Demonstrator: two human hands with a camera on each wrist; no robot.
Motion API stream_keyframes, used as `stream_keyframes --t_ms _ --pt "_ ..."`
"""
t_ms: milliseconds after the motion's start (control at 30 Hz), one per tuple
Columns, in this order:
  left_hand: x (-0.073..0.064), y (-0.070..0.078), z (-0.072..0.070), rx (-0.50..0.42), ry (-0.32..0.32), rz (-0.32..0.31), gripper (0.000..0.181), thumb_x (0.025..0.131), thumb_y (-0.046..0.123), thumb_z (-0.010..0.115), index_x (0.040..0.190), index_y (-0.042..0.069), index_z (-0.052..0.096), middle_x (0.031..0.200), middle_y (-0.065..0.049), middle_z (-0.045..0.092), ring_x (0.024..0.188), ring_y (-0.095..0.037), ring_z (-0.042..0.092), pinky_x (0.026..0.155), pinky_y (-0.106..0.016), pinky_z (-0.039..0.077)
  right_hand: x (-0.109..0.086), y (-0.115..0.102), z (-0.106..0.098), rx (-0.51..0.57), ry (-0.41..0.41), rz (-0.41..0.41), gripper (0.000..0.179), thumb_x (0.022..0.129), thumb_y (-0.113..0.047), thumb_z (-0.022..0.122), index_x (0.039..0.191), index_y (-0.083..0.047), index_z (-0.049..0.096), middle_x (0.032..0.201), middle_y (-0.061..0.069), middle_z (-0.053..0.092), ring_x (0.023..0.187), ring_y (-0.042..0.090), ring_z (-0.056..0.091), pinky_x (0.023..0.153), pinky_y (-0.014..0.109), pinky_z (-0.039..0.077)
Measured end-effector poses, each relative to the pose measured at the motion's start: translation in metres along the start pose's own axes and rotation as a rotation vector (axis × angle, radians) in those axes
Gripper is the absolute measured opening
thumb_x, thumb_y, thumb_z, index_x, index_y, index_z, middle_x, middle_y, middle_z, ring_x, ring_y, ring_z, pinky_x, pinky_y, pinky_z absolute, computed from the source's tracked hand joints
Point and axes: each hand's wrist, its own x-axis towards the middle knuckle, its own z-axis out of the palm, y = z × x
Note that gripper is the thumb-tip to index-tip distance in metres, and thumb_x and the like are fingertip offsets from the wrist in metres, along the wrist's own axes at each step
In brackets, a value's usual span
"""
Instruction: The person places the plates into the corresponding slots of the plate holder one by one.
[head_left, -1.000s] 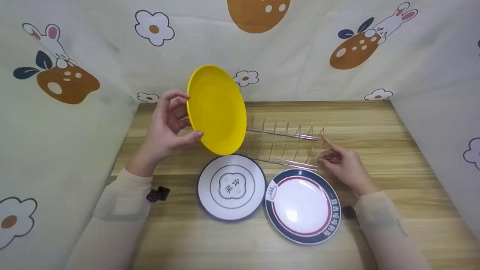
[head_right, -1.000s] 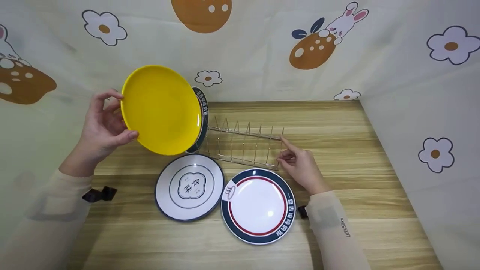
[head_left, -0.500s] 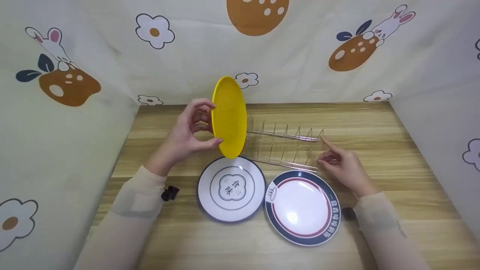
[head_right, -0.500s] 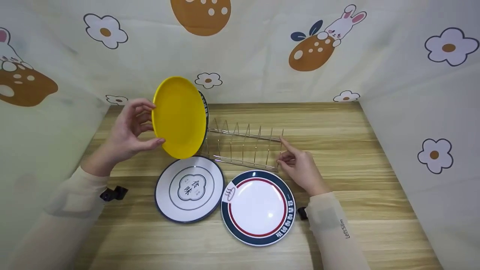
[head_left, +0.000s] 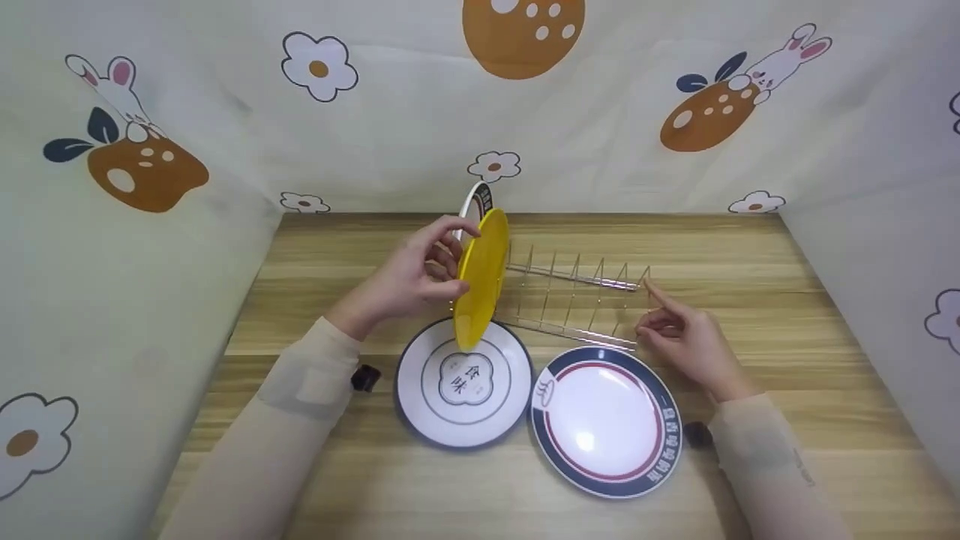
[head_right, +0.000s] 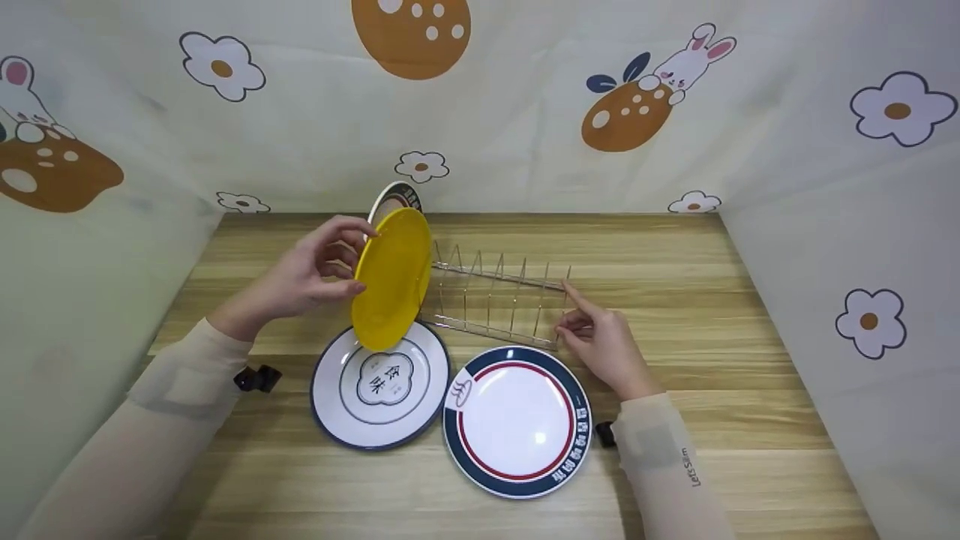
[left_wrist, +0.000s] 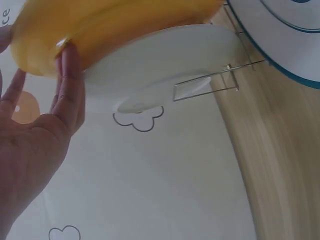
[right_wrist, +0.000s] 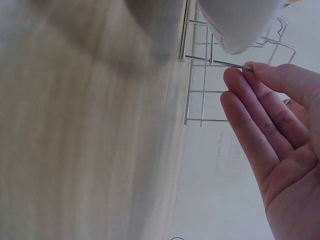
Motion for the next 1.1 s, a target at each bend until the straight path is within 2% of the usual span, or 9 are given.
stream_keyframes --t_ms 133,267,400,567,667,800,1000,1100 --pt "0.001 0.008 0.003 0.061 0.016 -0.039 0.061 0.078 0.006 0.071 0.129 0.030 0.048 0.103 -0.010 0.056 0.083 -0.024 0.062 0.073 -0.030 0.059 0.000 0.001 0.001 -0.021 0.005 -0.001 0.080 0.081 0.000 0.072 0.148 -0.022 0.035 0.097 0.010 0.072 0.093 0.023 0.069 0.083 0.020 0.055" --pt "0.001 0.019 0.007 0.131 0.045 -0.112 0.060 0.083 0.008 0.068 0.133 0.032 0.047 0.106 -0.007 0.059 0.088 -0.022 0.064 0.070 -0.028 0.059 0.001 0.000 0.000 -0.043 0.001 -0.006 0.081 0.081 0.001 0.072 0.149 -0.020 0.034 0.098 0.011 0.072 0.095 0.024 0.069 0.084 0.021 0.055" --pt "0.007 0.031 0.011 0.141 0.064 -0.175 0.061 0.085 0.006 0.065 0.137 0.032 0.046 0.111 -0.008 0.059 0.091 -0.023 0.063 0.067 -0.031 0.060 0.000 0.001 0.000 -0.035 0.007 -0.020 0.081 0.080 -0.001 0.073 0.148 -0.023 0.035 0.097 0.008 0.072 0.093 0.020 0.070 0.083 0.020 0.055" --pt "0.017 0.038 0.012 0.139 0.082 -0.242 0.060 0.087 0.008 0.064 0.140 0.030 0.046 0.111 -0.008 0.059 0.094 -0.022 0.063 0.072 -0.034 0.060 -0.001 0.000 -0.001 -0.018 -0.005 -0.039 0.082 0.080 -0.002 0.073 0.148 -0.027 0.034 0.097 0.007 0.072 0.092 0.016 0.070 0.082 0.019 0.055" --pt "0.023 0.040 0.014 0.162 0.100 -0.257 0.059 0.088 0.009 0.063 0.141 0.028 0.046 0.110 -0.009 0.059 0.094 -0.021 0.063 0.074 -0.033 0.060 -0.002 0.000 0.000 -0.020 -0.011 -0.045 0.083 0.080 -0.003 0.073 0.149 -0.027 0.033 0.098 0.007 0.072 0.092 0.015 0.070 0.082 0.019 0.055" --pt "0.031 0.043 0.019 0.207 0.117 -0.245 0.059 0.088 0.010 0.061 0.142 0.028 0.045 0.109 -0.008 0.060 0.095 -0.020 0.061 0.075 -0.030 0.059 -0.002 -0.001 0.000 -0.013 -0.008 -0.036 0.082 0.081 -0.003 0.073 0.149 -0.026 0.034 0.098 0.007 0.072 0.091 0.015 0.070 0.082 0.021 0.055" --pt "0.039 0.044 0.026 0.174 0.111 -0.246 0.058 0.091 0.014 0.062 0.143 0.032 0.042 0.118 -0.009 0.059 0.101 -0.020 0.059 0.082 -0.040 0.057 -0.001 -0.001 0.002 0.035 -0.006 -0.006 0.080 0.082 -0.002 0.072 0.147 -0.030 0.036 0.098 0.012 0.072 0.093 0.022 0.070 0.082 0.021 0.056" --pt "0.044 0.042 0.027 0.152 0.102 -0.262 0.058 0.091 0.014 0.064 0.142 0.031 0.044 0.122 -0.011 0.058 0.105 -0.021 0.059 0.084 -0.042 0.057 -0.001 -0.002 0.001 0.011 -0.009 -0.011 0.081 0.081 -0.003 0.073 0.148 -0.029 0.035 0.098 0.012 0.072 0.092 0.018 0.070 0.081 0.019 0.055"
